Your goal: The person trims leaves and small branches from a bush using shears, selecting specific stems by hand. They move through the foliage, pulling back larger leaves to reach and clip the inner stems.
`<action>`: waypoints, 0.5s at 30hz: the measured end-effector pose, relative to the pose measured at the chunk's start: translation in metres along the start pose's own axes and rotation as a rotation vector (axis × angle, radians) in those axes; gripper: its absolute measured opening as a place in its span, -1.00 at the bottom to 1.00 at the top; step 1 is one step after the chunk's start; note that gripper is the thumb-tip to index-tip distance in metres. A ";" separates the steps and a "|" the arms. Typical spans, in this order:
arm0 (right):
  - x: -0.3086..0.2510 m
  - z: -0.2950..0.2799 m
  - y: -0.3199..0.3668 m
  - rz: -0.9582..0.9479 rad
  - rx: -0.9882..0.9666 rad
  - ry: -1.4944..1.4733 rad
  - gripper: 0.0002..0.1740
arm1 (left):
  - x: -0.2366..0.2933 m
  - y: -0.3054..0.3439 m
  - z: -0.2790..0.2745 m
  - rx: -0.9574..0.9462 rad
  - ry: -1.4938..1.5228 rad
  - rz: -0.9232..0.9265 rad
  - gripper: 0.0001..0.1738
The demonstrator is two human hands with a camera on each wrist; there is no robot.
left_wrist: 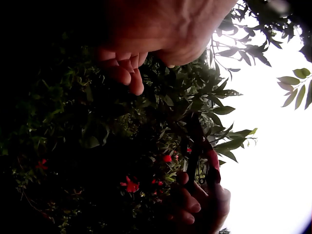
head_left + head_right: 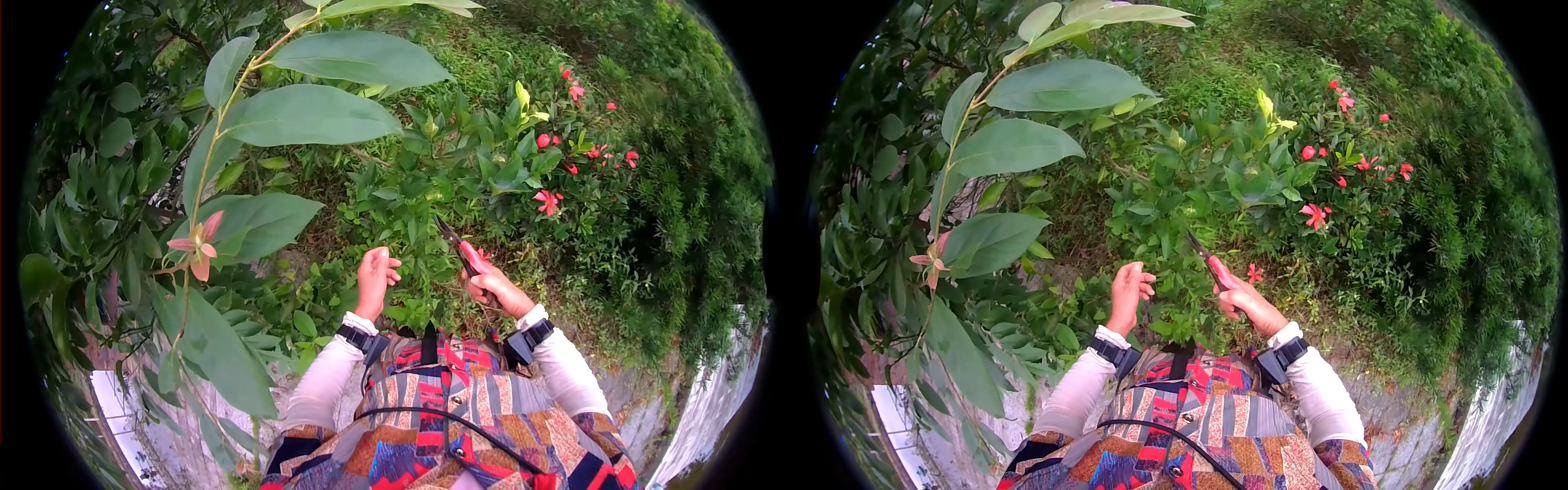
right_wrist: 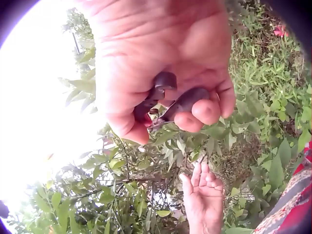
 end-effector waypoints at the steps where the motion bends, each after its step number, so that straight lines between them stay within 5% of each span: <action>1: -0.002 -0.002 0.000 0.013 -0.003 0.032 -0.02 | 0.002 -0.002 0.007 -0.063 0.042 -0.032 -0.50; 7: -0.010 0.000 -0.010 0.022 0.036 0.312 -0.07 | 0.019 -0.018 0.043 -0.208 0.072 -0.114 -0.29; 15: 0.000 -0.005 -0.009 0.248 0.188 0.615 -0.25 | 0.017 -0.055 0.060 -0.203 0.152 -0.151 -0.47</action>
Point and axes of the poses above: each hand's wrist, its own y-axis away from the middle knuckle, its own z-axis out of the palm, x = y × z, the point moved 4 cm from there along -y, towards the middle knuckle, and after that the axes turned 12 degrees about -x, right-handed, at the moved point
